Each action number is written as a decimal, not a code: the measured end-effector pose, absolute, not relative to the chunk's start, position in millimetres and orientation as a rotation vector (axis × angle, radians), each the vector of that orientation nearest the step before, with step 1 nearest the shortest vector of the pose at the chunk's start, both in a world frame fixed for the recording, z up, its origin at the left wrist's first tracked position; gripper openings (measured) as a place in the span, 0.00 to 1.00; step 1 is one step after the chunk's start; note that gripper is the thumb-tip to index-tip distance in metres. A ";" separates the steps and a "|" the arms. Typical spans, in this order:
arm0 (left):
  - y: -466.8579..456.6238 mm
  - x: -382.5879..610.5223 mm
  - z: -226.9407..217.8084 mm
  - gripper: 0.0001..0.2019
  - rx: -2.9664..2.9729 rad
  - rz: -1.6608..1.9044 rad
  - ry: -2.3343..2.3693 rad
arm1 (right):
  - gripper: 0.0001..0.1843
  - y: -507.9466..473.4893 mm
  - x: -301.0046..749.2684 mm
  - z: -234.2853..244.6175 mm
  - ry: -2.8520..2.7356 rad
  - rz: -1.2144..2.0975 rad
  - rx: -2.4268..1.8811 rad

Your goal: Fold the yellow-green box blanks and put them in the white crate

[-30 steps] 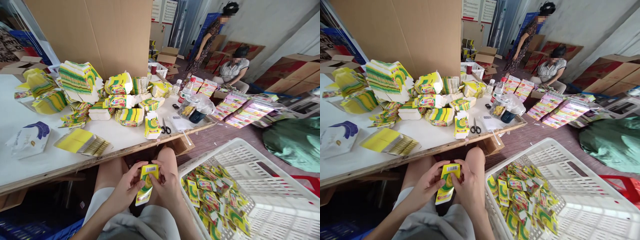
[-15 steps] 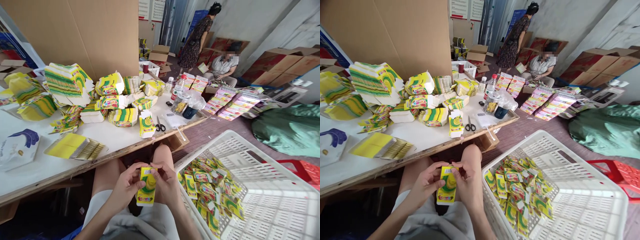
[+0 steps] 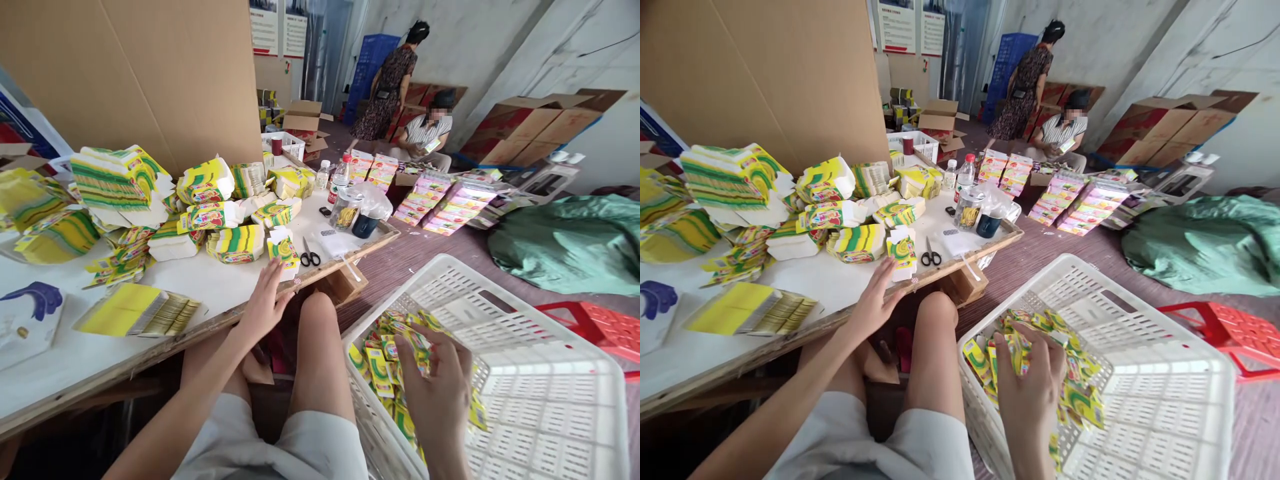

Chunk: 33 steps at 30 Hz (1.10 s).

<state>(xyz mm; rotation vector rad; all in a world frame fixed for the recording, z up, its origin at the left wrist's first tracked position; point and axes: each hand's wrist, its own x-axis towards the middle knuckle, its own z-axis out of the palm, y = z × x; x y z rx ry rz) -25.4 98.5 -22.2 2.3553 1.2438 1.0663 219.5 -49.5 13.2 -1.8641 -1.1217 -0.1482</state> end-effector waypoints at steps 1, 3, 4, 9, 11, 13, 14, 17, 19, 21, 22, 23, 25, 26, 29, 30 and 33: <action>114.3 -27.1 -27.1 0.28 2.377 1.060 1.259 | 0.23 -48.5 221.0 12.4 -1.140 -0.102 -1.864; 135.3 -30.1 -36.1 0.21 2.411 1.043 1.266 | 0.21 -46.1 214.5 8.3 -1.173 0.055 -1.806; 140.1 -31.7 -39.8 0.17 2.425 1.042 1.269 | 0.20 -44.8 207.6 5.1 -1.174 0.150 -1.771; 130.3 -42.0 -48.1 0.16 2.473 1.114 1.320 | 0.20 -35.1 166.8 -9.2 -1.116 0.635 -1.632; 124.9 -44.4 -47.5 0.15 2.508 1.122 1.323 | 0.21 -29.8 155.3 -10.2 -1.128 0.710 -1.574; 122.8 -44.5 -45.8 0.14 2.557 1.107 1.312 | 0.22 -25.1 147.5 -8.1 -1.158 0.741 -1.527; 122.7 -43.9 -44.8 0.12 2.583 1.098 1.305 | 0.22 -23.4 144.7 -6.4 -1.171 0.756 -1.511; 124.6 -41.8 -42.6 0.09 2.648 1.098 1.289 | 0.22 -21.2 140.2 -2.9 -1.183 0.801 -1.494; 126.6 -41.7 -41.3 0.08 2.682 1.138 1.280 | 0.22 -21.7 139.2 -3.8 -1.180 0.826 -1.498; 127.3 -43.3 -38.7 0.09 2.709 1.215 1.268 | 0.23 -22.4 138.7 -7.2 -1.164 0.844 -1.498; 126.1 -44.8 -36.6 0.09 2.716 1.274 1.264 | 0.24 -22.5 138.3 -9.2 -1.151 0.852 -1.492; 123.1 -46.5 -33.9 0.09 2.718 1.348 1.262 | 0.24 -22.4 137.6 -10.9 -1.132 0.863 -1.480; 110.0 -49.8 -27.1 0.10 2.710 1.525 1.253 | 0.26 -21.4 135.1 -12.7 -1.069 0.900 -1.438; 99.6 -51.2 -23.8 0.09 2.705 1.606 1.240 | 0.28 -20.6 133.2 -12.6 -1.024 0.928 -1.407; 56.9 -53.0 -18.3 0.11 2.750 1.740 1.104 | 0.27 -17.9 125.8 -8.4 -0.866 1.055 -1.278; 41.5 -53.1 -19.0 0.11 2.791 1.744 1.004 | 0.25 -17.1 123.4 -6.5 -0.819 1.104 -1.229; 3.6 -53.6 -27.8 0.13 2.823 1.576 0.742 | 0.17 -16.2 118.5 -3.6 -0.724 1.233 -1.092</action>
